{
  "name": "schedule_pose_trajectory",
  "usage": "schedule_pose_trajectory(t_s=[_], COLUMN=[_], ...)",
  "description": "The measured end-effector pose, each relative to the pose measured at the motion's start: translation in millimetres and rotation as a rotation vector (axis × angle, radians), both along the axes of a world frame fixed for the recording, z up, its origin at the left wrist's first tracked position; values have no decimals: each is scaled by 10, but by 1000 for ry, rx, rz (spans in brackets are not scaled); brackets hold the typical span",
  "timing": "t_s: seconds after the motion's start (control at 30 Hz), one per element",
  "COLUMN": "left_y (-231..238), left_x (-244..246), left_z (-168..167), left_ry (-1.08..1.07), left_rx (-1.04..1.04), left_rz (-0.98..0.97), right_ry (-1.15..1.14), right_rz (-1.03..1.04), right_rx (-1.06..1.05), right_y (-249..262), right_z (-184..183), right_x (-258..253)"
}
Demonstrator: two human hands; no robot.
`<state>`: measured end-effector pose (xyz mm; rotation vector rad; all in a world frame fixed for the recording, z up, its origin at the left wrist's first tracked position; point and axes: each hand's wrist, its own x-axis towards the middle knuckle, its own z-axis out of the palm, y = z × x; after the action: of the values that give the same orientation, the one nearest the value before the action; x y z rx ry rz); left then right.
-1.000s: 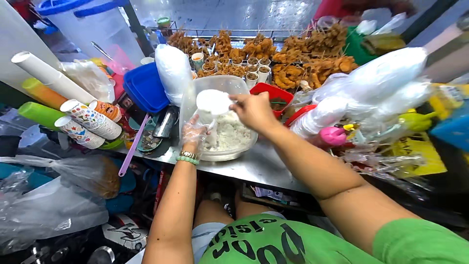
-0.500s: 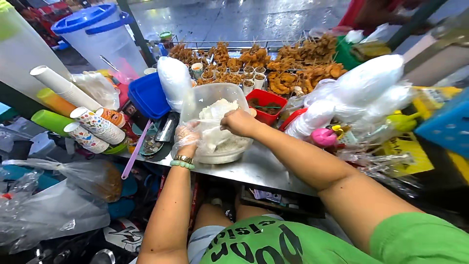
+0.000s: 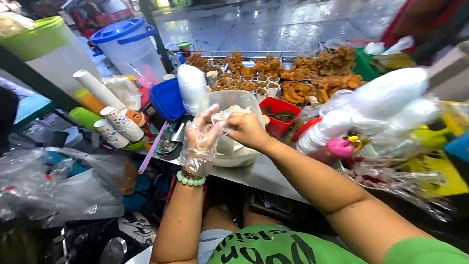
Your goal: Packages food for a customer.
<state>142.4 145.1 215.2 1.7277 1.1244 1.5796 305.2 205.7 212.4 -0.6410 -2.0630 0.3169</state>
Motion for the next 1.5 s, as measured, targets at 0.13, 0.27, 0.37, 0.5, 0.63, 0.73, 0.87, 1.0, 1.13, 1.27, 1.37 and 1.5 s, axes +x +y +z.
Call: schedule_pose_trajectory(t_s=[0.13, 0.27, 0.37, 0.5, 0.63, 0.73, 0.87, 1.0, 1.13, 1.27, 1.37, 1.5], left_y=[-198, -768, -971, -1261, -1393, -1379, -1125, -898, -997, -999, -977, -995], left_x=[59, 405, 582, 594, 573, 583, 442, 225, 126, 75, 257, 382], left_z=[-192, -285, -581, -1136, -1158, -1006, -1026, -705, -382, -451, -724, -925], left_ry=[48, 351, -36, -97, 154, 146, 132, 377, -115, 49, -110, -517], left_rx=[-131, -570, -769, -861, -695, -769, -412, 256, 93, -338, -571, -751], left_rz=[-87, -199, -402, -574, -620, -620, -63, 444, -406, -479, -35, 33], right_ry=[46, 64, 317, 358, -44, 55, 488, 482, 679, 542, 283, 54], right_rz=[81, 205, 247, 358, 616, 564, 299, 539, 741, 442, 309, 245], right_rx=[-3, 2, -308, -747, -1147, -1173, -984, -807, -1155, -743, -263, 99], right_y=[-199, -370, -393, -403, -1039, -1152, -923, -1051, -1133, -881, -976, -1050], right_z=[173, 80, -183, -805, -1223, -1348, -1166, -1113, -1045, -984, -1059, -1326], right_x=[6, 147, 466, 919, 863, 690, 611, 483, 316, 486, 430, 296])
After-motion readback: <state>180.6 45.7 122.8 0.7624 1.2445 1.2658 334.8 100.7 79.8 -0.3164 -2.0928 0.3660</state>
